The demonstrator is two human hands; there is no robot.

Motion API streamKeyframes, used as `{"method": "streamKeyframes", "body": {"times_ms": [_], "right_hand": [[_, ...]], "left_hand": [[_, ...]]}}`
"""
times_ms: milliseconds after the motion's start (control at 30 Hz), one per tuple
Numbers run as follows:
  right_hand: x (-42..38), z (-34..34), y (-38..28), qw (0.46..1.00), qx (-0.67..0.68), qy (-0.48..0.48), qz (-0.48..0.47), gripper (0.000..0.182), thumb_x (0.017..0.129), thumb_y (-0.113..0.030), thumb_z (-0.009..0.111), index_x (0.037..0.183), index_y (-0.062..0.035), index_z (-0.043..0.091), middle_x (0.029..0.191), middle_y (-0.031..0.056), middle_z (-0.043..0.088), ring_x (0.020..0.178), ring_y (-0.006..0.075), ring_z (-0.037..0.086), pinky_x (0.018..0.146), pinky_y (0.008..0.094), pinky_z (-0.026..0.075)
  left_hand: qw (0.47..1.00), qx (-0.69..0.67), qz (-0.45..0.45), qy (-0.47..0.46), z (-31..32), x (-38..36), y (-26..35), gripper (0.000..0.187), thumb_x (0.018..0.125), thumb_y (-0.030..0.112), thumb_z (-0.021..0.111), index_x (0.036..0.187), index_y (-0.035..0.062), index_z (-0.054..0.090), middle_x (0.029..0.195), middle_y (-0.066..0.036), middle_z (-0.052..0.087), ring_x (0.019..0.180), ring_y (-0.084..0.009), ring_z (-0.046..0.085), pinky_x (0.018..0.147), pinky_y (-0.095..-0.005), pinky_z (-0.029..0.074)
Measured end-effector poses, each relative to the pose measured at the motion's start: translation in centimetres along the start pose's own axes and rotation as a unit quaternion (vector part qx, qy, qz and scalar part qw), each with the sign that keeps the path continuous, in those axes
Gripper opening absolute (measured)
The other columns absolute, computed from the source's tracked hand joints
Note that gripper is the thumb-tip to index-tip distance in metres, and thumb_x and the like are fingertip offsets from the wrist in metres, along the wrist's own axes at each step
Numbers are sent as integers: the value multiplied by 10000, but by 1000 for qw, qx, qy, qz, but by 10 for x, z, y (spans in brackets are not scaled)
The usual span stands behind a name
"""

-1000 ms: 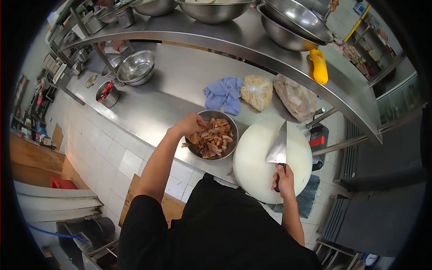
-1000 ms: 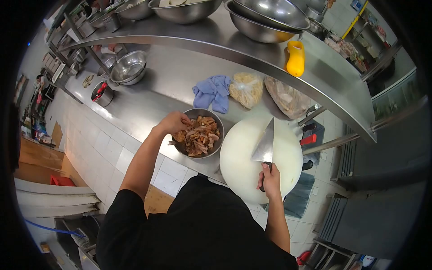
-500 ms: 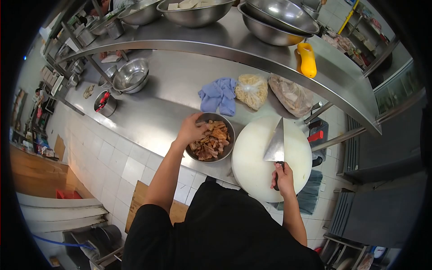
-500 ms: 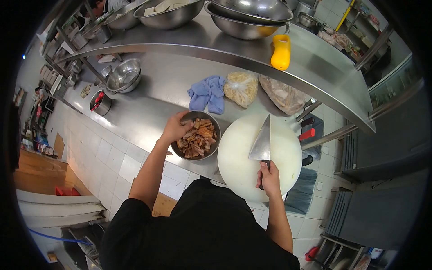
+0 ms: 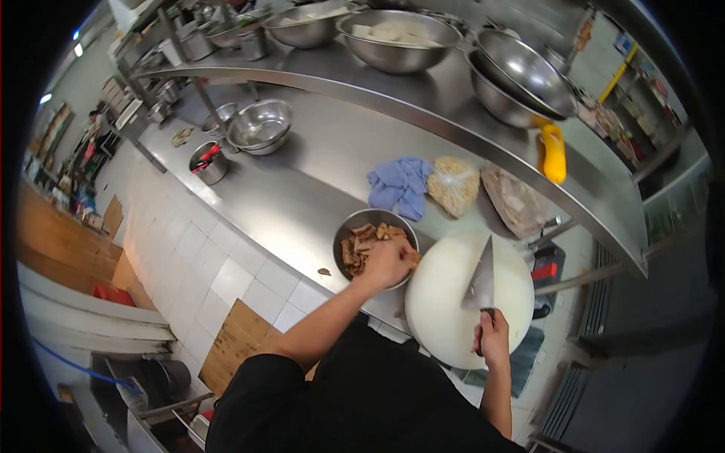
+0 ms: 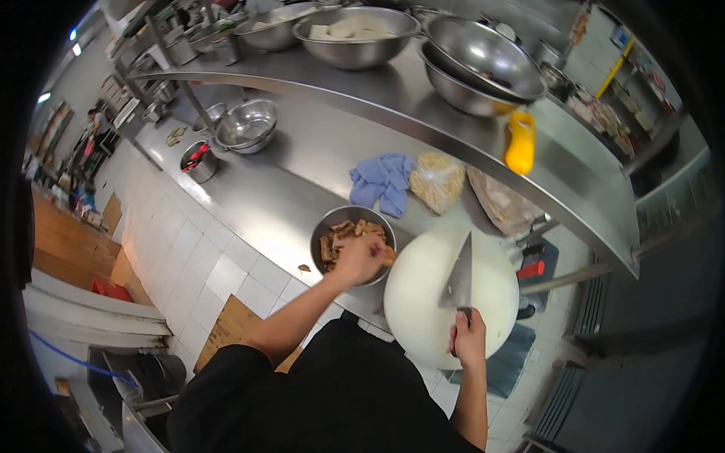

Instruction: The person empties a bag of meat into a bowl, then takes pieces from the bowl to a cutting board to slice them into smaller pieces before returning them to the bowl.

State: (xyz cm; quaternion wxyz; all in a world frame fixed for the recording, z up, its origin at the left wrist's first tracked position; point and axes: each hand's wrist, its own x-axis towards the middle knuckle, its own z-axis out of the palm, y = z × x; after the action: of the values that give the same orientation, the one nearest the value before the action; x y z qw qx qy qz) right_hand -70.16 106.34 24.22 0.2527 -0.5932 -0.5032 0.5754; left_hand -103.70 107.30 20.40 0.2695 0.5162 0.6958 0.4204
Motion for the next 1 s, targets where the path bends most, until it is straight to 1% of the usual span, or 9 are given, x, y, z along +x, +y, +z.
{"method": "streamKeyframes", "body": {"times_ms": [67, 167, 300, 567, 733, 833, 900, 967, 1000], "right_hand": [[-13, -1, -18, 999, -44, 1, -23, 203, 1124, -217, 554, 1148, -16, 567, 704, 78, 590, 479, 174, 554, 450, 375, 502], [-18, -3, -18, 957, -246, 88, -125, 261, 1110, -231, 553, 1222, 4, 570, 790, 209, 698, 635, 337, 700, 627, 508, 574], [-11, -3, -35, 884, -456, 48, -93, 347, 1084, -276, 565, 1301, -5, 564, 929, 334, 738, 895, 559, 704, 815, 654, 535], [-35, 45, -92, 905, -381, 85, -167, 359, 1092, -268, 553, 1333, -3, 527, 923, 304, 752, 886, 549, 722, 823, 631, 560], [13, 30, -88, 878, -474, -58, -38, 370, 1097, -331, 552, 1243, 7, 589, 1038, 324, 749, 1036, 529, 718, 936, 603, 557], [1, 12, -95, 928, -368, -40, -48, 392, 1100, -359, 567, 1225, 12, 594, 1001, 326, 740, 1016, 548, 699, 903, 591, 537], [-22, 19, -97, 936, -343, -54, -63, 387, 1103, -359, 563, 1218, 10, 594, 987, 332, 734, 1005, 552, 696, 895, 588, 531], [-35, 21, -83, 943, -319, -57, -71, 383, 1106, -359, 559, 1211, 8, 593, 973, 337, 728, 994, 555, 692, 887, 585, 526], [-32, 24, -66, 937, -330, -92, -72, 351, 1109, -332, 576, 1200, 7, 593, 860, 268, 698, 769, 423, 660, 754, 513, 530]], "left_hand": [[999, -38, 18, 22, 11, -11, 21, 149, 945, 112, 757, 1062, 21, 752, 888, -137, 784, 778, -253, 764, 726, -371, 593], [986, -165, -34, 0, 32, -25, 41, 192, 942, 102, 754, 1113, 15, 774, 885, -128, 787, 769, -245, 751, 728, -360, 589], [999, -3, 30, -25, 79, -45, 19, 231, 913, 121, 749, 1128, 61, 809, 912, -177, 787, 808, -305, 774, 765, -405, 612], [996, -1, 24, -82, 71, -64, 32, 203, 884, 104, 754, 1075, 39, 779, 1014, -197, 758, 915, -414, 738, 829, -477, 601], [972, 88, 189, -108, 67, -61, 21, 230, 877, 133, 785, 1074, 15, 769, 975, -180, 726, 851, -352, 737, 791, -451, 594], [987, 96, 128, 17, 21, -40, 12, 236, 872, 155, 774, 1075, 40, 738, 1064, -205, 716, 1016, -394, 712, 850, -521, 583], [952, 277, 82, 97, -20, -16, -28, 349, 881, 202, 778, 1186, 49, 708, 1142, -184, 726, 1098, -386, 696, 892, -518, 559], [884, 465, 36, 15, -57, 1, -59, 597, 855, 295, 817, 1366, 54, 623, 1250, -174, 722, 1144, -369, 688, 952, -493, 530], [884, 465, 37, 17, -66, 4, -69, 597, 855, 295, 817, 1366, 54, 623, 1250, -174, 722, 1144, -369, 688, 952, -493, 530]]}}
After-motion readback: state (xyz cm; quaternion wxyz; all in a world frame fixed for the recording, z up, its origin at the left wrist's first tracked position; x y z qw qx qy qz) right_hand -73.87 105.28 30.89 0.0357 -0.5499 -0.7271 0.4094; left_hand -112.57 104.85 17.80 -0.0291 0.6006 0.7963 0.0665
